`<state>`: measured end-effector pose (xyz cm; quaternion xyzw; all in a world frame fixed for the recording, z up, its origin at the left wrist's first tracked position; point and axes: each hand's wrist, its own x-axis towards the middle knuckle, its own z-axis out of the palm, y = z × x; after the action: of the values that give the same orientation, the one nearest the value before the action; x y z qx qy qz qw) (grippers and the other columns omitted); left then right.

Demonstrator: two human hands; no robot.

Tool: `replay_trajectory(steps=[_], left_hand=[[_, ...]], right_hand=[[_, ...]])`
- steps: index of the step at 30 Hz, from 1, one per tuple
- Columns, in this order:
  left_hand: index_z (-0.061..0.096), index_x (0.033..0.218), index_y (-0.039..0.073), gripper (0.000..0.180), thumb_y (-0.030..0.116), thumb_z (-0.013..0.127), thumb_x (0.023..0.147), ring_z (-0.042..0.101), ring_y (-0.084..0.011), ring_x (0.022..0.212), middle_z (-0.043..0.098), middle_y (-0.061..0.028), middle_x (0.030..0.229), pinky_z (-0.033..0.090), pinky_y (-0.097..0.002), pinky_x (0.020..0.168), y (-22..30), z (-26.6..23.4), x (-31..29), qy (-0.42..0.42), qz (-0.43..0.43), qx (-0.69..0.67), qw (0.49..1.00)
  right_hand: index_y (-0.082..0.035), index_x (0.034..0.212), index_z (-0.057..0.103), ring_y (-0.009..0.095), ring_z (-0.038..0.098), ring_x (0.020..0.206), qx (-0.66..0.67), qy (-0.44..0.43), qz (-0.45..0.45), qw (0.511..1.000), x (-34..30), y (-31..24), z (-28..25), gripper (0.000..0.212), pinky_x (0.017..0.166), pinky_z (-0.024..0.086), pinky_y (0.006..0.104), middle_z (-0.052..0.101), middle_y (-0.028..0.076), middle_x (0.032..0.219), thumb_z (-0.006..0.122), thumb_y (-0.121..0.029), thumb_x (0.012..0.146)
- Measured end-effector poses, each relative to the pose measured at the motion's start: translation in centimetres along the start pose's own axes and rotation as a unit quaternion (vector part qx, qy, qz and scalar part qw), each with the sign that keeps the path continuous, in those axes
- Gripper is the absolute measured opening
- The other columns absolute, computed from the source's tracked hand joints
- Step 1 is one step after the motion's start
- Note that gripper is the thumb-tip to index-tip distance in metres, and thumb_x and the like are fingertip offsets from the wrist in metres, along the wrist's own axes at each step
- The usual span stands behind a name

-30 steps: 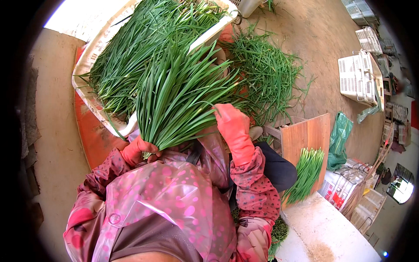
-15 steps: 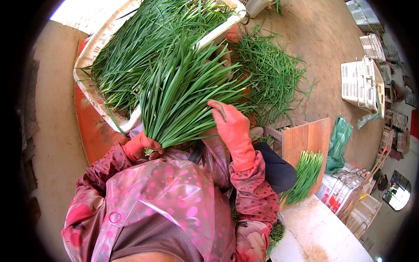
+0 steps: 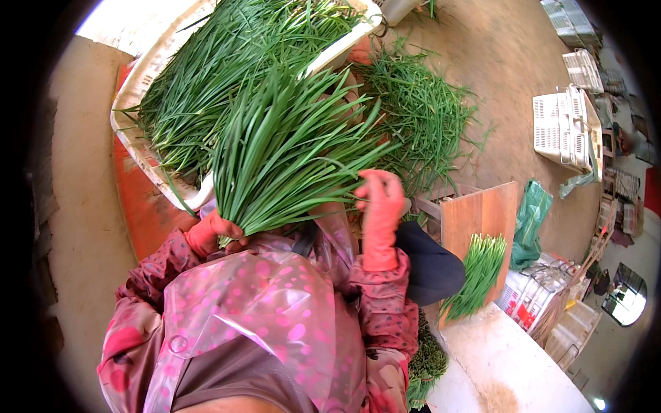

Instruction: The person sorts and cleans bunches of green chives, plucking damaged leaves and debris by hand and placing the trimmed bundles onto a wooden board.

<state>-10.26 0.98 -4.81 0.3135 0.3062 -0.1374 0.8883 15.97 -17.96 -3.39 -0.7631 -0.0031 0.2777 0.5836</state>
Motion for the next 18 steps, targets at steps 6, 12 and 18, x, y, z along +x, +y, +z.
replay_trajectory(steps=[6,12,18], left_hand=[[0.064,0.084,-0.003,0.024,0.016,0.067,0.07,0.05,-0.014,0.046,0.064,-0.0107,0.07,0.041,-0.0261,0.043,0.4,-1.6,-2.5,0.004,-0.013,-0.013,1.0],[0.065,0.081,-0.003,0.025,0.019,0.068,0.071,0.05,-0.0142,0.044,0.064,-0.0103,0.069,0.041,-0.0261,0.043,0.7,-1.4,-2.5,0.018,-0.019,0.014,1.0],[0.062,0.093,-0.001,0.032,0.018,0.072,0.068,0.053,-0.0162,0.044,0.064,-0.0131,0.071,0.041,-0.0264,0.039,-0.3,-2.6,-2.3,0.023,-0.024,0.022,0.999]], right_hand=[[-0.003,0.1,0.066,0.007,0.051,0.053,-0.177,-0.02,0.073,0.981,1.0,1.0,-7.6,0.024,0.051,0.04,0.0198,0.063,0.002,0.073,0.057,-0.025,0.095],[-0.004,0.112,0.066,0.006,0.056,0.066,-0.15,-0.063,-0.05,0.985,-0.3,0.6,-4.2,0.02,0.059,0.045,0.0198,0.066,0.003,0.087,0.057,-0.011,0.095],[-0.006,0.109,0.068,0.008,0.059,0.07,-0.198,-0.121,-0.243,0.942,-2.2,-1.6,0.1,0.019,0.064,0.048,0.0217,0.068,0.003,0.092,0.064,-0.009,0.09]])
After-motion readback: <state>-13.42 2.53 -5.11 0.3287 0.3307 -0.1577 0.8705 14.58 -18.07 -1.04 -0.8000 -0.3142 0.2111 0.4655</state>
